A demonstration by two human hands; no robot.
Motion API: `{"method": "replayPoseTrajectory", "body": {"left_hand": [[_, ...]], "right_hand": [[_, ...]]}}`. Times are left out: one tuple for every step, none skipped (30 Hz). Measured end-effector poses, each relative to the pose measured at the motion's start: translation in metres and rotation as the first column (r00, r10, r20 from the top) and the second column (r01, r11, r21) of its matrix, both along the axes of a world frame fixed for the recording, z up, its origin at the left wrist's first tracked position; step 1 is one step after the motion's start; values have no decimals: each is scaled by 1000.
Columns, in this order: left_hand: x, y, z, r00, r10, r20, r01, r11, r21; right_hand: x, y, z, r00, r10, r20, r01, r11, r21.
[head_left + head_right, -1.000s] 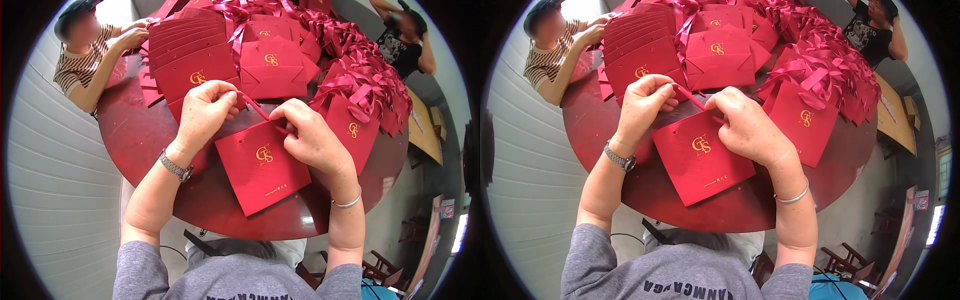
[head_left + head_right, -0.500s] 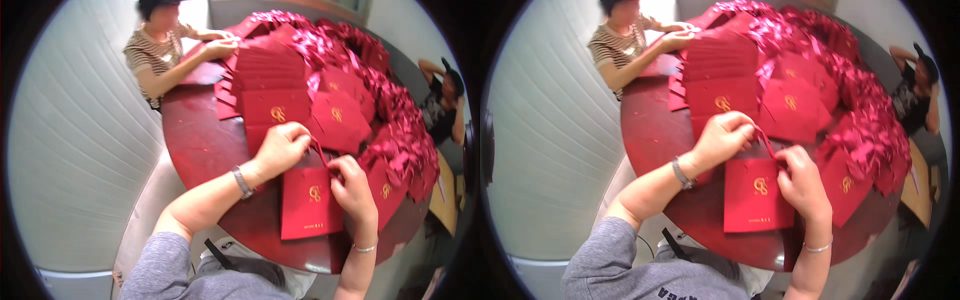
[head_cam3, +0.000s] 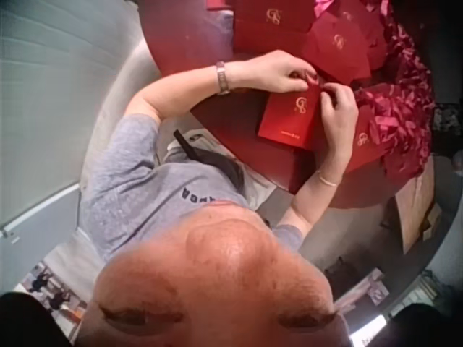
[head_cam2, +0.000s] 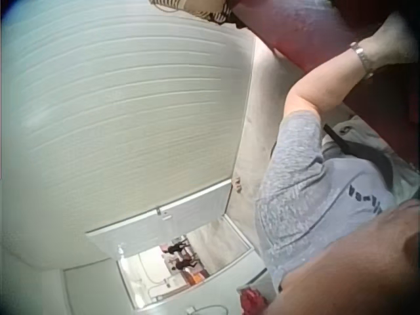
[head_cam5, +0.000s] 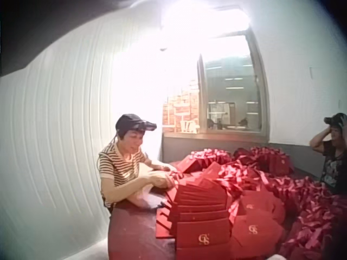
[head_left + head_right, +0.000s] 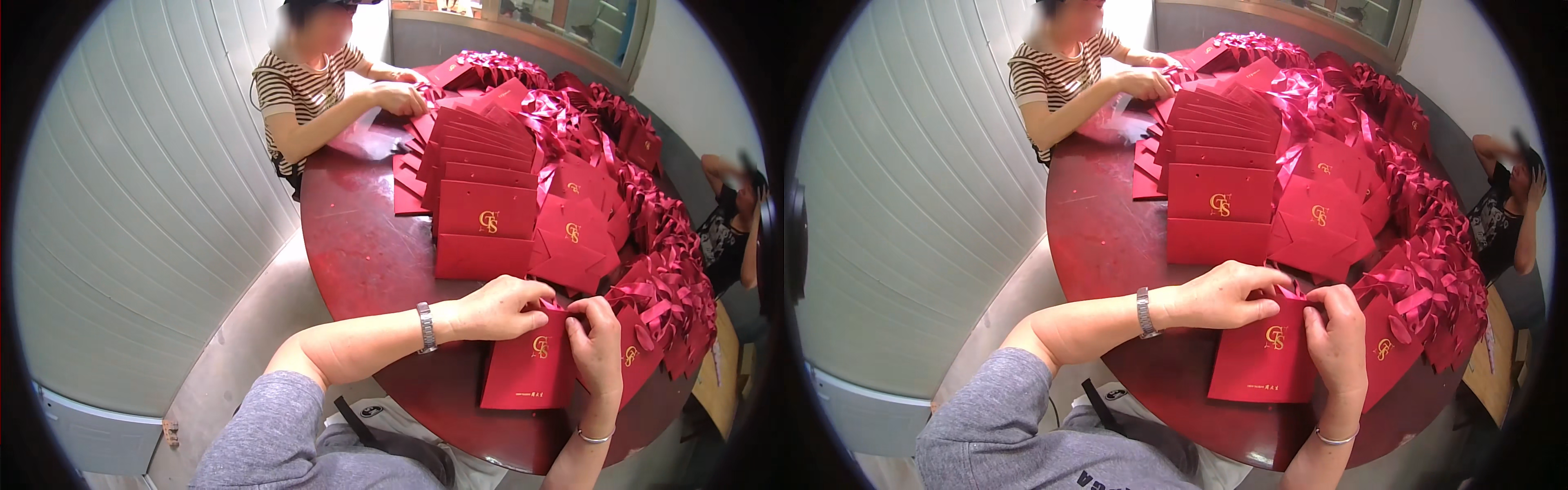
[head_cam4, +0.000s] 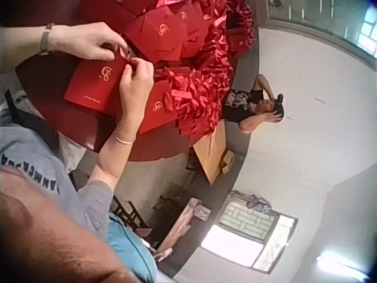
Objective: The person attaches ribbon handles to paper gift bags by threading the ribbons through the bag holes by hand.
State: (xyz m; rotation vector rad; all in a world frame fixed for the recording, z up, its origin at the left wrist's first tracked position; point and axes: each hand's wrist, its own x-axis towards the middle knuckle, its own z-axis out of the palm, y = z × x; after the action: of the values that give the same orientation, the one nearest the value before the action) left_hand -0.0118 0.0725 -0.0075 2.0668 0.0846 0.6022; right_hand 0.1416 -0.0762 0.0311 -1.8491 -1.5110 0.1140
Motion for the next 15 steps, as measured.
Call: {"method": "replayPoseTrajectory", "body": {"left_hand": [[-1,-1,4,999,23,-32,-22,998,54],[-2,-3,3,999,24,-32,-22,998,56],[-3,-7,2,999,37,-26,-34,992,118],[-3,-10,1,999,48,-15,-44,982,184],[-1,-13,2,999,46,-4,-45,986,158],[0,-14,3,999,49,-16,-47,992,120],[-3,-15,2,998,66,-16,-63,993,104],[-5,-14,1,997,82,-17,-80,993,87],[-6,-12,1,997,82,-11,-81,993,83],[-6,-11,4,994,106,14,-107,991,81],[-7,-10,7,991,131,40,-133,988,78],[-8,-7,10,986,158,53,-162,985,65],[-8,-3,14,976,187,112,-196,977,81],[-8,1,18,962,214,170,-232,968,93],[-11,3,23,966,237,103,-238,971,-3]], "right_hand": [[1,1,0,999,2,39,-3,1000,19],[0,0,1,999,3,40,-3,1000,22],[-2,-2,2,1000,-3,29,3,1000,13],[-2,-3,2,1000,-12,22,12,1000,9],[-1,-6,1,1000,-10,8,10,1000,6],[0,-5,2,1000,-13,12,13,1000,17],[-5,-4,1,1000,-1,10,1,999,41],[-8,-3,-1,1000,11,8,-11,998,65],[-4,-2,-4,997,57,51,-60,996,61],[-6,-2,-3,997,60,46,-63,996,58],[-11,-2,0,1000,10,-18,-8,997,74],[-13,-2,1,996,-40,-84,47,995,85],[-7,-5,-1,1000,-12,-16,13,995,94],[-6,-4,-3,1000,-11,-19,13,996,89],[-5,-2,-3,998,-50,24,45,985,169]]}}
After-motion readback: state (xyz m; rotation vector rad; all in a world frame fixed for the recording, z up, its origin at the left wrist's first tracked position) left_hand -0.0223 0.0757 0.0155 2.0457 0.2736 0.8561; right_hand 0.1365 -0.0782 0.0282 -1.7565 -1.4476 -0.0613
